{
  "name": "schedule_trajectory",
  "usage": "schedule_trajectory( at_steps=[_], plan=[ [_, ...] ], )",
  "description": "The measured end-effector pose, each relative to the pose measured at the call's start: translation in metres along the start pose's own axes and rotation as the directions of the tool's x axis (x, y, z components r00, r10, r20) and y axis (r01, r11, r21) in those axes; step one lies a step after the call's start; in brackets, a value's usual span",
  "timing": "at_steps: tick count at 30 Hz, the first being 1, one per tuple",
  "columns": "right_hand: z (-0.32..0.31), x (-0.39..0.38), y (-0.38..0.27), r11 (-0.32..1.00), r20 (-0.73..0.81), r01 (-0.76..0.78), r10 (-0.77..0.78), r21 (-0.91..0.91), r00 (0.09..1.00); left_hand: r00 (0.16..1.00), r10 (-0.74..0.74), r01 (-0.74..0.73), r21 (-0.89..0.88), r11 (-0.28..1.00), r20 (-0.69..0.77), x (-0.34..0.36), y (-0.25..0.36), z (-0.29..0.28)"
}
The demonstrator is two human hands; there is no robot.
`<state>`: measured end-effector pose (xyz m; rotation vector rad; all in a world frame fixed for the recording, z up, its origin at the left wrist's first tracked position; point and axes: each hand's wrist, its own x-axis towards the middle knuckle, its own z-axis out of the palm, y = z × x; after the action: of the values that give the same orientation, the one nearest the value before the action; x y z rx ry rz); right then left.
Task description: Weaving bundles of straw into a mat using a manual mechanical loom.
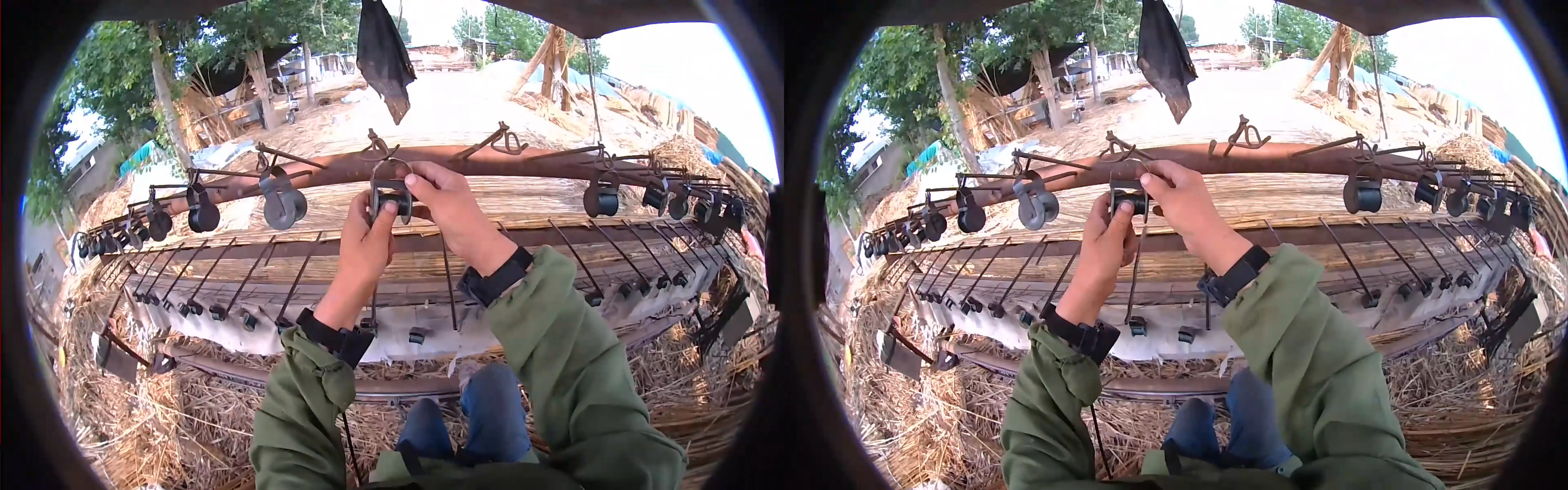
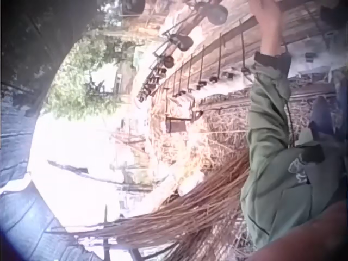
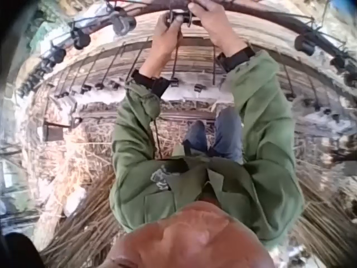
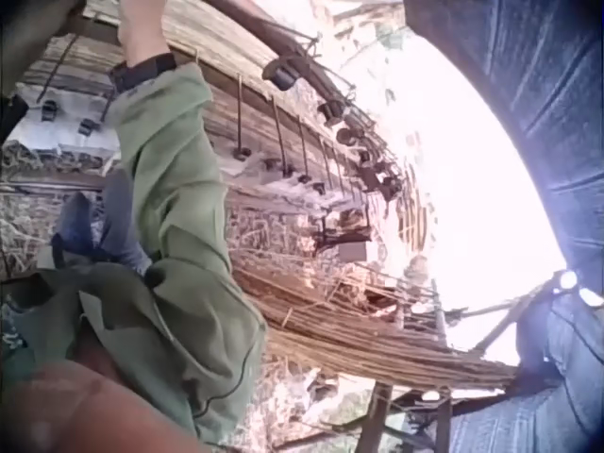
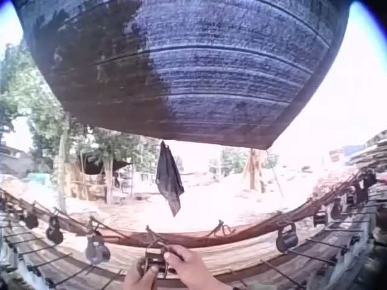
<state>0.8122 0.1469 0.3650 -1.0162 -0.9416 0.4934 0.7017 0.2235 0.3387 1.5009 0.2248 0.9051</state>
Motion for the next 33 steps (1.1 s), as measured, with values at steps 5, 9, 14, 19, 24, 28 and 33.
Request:
schedule_trajectory(
  at_steps=[5, 9, 14, 19, 24, 28, 33],
  plan=[
    [0.007, -0.016, -0.007, 0.975, 0.046, 0.09, -0.082, -0.202, 0.996, 0.967, -0.253, 0.253, -0.065, 0.965, 0.007, -0.013, 0.02, -0.008],
    [-0.007, -0.035, 0.018, 0.93, 0.064, 0.195, -0.184, -0.311, 0.981, 0.975, -0.201, 0.196, 0.066, 0.978, 0.094, -0.042, 0.011, -0.02],
    [-0.048, -0.1, 0.059, 0.882, 0.021, 0.029, -0.022, -0.471, 1.0, 0.894, -0.327, 0.217, 0.342, 0.914, 0.308, -0.109, -0.026, -0.046],
    [-0.072, -0.203, 0.063, 0.981, -0.07, -0.14, 0.131, -0.132, 0.989, 0.831, -0.413, 0.326, 0.275, 0.904, 0.373, -0.161, -0.05, -0.018],
    [-0.145, -0.328, 0.091, 0.925, -0.397, -0.258, 0.134, -0.279, 0.908, 0.941, -0.216, 0.073, 0.467, 0.881, 0.261, -0.153, -0.105, -0.021],
    [-0.215, -0.477, 0.082, 0.674, -0.795, -0.629, 0.101, -0.387, 0.597, 0.943, -0.18, -0.02, 0.587, 0.809, 0.28, -0.077, -0.163, -0.017],
    [-0.262, -0.673, 0.065, 0.628, -0.981, -0.756, 0.159, 0.186, -0.11, 0.889, -0.454, 0.405, 0.36, 0.84, 0.06, -0.057, -0.184, 0.041]
  ],
)
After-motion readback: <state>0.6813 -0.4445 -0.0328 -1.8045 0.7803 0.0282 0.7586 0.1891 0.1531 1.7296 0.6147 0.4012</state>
